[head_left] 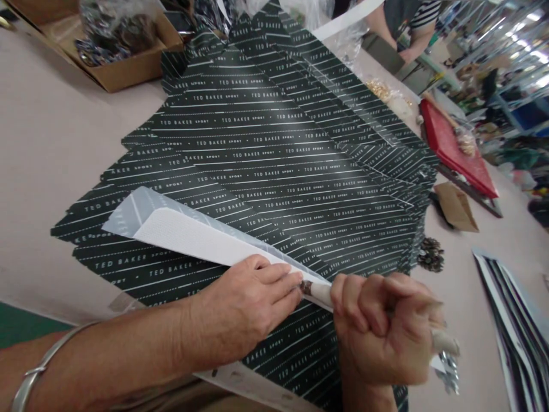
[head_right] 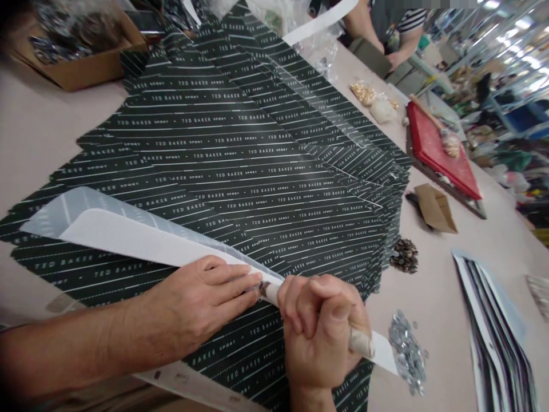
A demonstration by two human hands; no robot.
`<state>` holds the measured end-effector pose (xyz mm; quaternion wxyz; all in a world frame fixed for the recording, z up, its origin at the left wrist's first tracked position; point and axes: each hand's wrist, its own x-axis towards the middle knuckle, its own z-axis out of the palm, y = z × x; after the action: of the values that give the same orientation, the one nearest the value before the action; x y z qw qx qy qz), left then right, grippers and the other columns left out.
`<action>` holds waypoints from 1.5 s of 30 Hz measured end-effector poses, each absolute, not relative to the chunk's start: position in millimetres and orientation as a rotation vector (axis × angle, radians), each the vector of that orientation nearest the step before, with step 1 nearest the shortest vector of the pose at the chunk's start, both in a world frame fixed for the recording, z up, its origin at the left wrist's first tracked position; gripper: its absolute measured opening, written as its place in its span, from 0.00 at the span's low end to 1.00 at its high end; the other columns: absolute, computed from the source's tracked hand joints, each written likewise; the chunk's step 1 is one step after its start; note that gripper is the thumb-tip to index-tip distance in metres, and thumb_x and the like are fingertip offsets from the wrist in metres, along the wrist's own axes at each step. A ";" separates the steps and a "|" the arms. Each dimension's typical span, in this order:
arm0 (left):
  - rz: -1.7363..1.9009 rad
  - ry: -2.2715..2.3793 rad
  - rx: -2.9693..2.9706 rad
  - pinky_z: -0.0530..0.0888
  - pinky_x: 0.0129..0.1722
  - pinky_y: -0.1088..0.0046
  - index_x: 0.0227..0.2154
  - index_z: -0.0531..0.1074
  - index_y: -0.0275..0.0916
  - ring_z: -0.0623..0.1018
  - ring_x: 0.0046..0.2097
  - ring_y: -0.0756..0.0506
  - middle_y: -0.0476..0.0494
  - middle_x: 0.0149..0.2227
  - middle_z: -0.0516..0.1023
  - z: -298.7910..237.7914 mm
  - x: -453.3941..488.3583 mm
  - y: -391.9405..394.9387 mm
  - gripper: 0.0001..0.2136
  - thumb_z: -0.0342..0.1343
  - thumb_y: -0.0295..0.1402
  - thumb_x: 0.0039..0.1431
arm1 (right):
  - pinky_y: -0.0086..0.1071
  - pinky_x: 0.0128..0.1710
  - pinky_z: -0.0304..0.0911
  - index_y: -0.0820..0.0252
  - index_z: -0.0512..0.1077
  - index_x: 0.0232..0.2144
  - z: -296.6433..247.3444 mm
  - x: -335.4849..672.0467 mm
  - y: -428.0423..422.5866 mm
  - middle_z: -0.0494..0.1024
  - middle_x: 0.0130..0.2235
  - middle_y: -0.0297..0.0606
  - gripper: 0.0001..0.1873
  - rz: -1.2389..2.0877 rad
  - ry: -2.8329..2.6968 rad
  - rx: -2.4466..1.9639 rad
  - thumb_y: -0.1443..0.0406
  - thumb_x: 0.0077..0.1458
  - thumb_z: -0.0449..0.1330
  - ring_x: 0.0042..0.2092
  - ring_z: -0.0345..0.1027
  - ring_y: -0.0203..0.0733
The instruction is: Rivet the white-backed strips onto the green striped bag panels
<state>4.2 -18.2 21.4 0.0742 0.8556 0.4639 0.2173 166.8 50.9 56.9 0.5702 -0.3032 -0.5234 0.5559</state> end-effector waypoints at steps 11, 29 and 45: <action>0.676 1.379 2.557 0.68 0.43 0.63 0.48 0.69 0.38 0.71 0.48 0.43 0.45 0.46 0.73 14.0 6.3 -20.2 0.09 0.52 0.29 0.67 | 0.29 0.22 0.61 0.56 0.80 0.36 74.7 139.6 60.8 0.76 0.26 0.31 0.12 1.018 -2.012 -0.811 0.65 0.65 0.56 0.22 0.64 0.32; 0.633 1.501 2.615 0.70 0.51 0.66 0.43 0.70 0.37 0.72 0.50 0.44 0.46 0.45 0.77 2.1 14.9 -19.8 0.10 0.49 0.21 0.63 | 0.27 0.26 0.59 0.61 0.76 0.29 81.2 109.2 63.7 0.75 0.25 0.31 0.13 0.865 -2.355 -0.780 0.66 0.63 0.55 0.25 0.64 0.30; 0.796 1.395 2.512 0.73 0.40 0.67 0.35 0.69 0.35 0.71 0.39 0.44 0.45 0.35 0.72 10.6 6.6 -21.0 0.05 0.49 0.24 0.65 | 0.23 0.14 0.47 0.58 0.74 0.31 72.6 147.0 63.6 0.54 0.15 0.20 0.11 1.322 -1.457 -0.759 0.60 0.64 0.58 0.14 0.46 0.28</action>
<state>6.6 -21.0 10.6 0.0797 0.8398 0.4664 0.2663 147.0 63.6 72.6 0.4937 -0.3129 -0.6010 0.5451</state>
